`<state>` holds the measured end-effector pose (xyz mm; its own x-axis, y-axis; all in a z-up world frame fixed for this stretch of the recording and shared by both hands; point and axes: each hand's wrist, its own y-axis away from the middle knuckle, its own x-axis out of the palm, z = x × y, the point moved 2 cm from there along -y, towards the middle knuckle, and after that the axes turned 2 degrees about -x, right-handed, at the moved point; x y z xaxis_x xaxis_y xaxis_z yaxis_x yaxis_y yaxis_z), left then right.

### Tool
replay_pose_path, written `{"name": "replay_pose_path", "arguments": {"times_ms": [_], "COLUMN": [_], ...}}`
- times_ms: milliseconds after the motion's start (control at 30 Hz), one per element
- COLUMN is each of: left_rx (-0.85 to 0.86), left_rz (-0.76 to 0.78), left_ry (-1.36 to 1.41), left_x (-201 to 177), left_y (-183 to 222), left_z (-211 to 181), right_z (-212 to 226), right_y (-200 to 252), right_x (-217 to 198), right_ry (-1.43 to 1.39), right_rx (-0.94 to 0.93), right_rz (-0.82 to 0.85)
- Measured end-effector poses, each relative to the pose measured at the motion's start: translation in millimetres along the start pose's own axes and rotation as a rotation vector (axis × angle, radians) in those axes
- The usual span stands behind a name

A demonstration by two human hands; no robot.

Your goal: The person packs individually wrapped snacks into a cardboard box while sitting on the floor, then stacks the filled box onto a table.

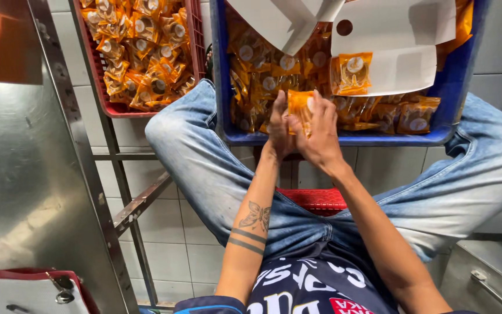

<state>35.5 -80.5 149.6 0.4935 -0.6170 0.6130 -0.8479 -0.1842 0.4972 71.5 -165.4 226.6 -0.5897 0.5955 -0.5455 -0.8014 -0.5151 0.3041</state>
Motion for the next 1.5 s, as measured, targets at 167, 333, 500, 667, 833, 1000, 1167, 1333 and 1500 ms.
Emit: {"name": "replay_pose_path", "arguments": {"times_ms": [167, 333, 500, 667, 833, 1000, 1167, 1333, 1500], "left_rx": [-0.258, -0.487, -0.276, -0.085, 0.553, 0.545, 0.666, 0.825, 0.812], "left_rz": [0.132, 0.117, 0.246, 0.146, -0.021, 0.242, 0.197, 0.175, 0.112], "left_ry": [0.517, -0.007, 0.16, 0.044, -1.301, -2.083, -2.231, -2.11, -2.07], "left_x": [31, 57, 43, 75, 78, 71, 42, 29, 43], "left_y": [18, 31, -1, -31, -75, -96, -111, -111, -94], "left_z": [-31, -38, 3, 13, 6, 26, 56, 74, 56], "right_z": [31, -36, -17, -67, -139, -186, -232, -221, -231], "right_y": [11, -8, -7, -17, -51, -95, -113, -103, -101], "right_x": [-51, -58, -90, -88, -97, -117, -102, -92, -105], "right_ry": [0.553, 0.465, 0.306, -0.462, -0.35, 0.085, 0.122, 0.124, 0.305], "right_rx": [-0.253, -0.48, -0.436, 0.028, 0.341, -0.016, -0.011, 0.063, 0.001], "right_rz": [0.121, 0.167, 0.196, 0.162, -0.336, -0.44, -0.379, -0.205, -0.267]}}
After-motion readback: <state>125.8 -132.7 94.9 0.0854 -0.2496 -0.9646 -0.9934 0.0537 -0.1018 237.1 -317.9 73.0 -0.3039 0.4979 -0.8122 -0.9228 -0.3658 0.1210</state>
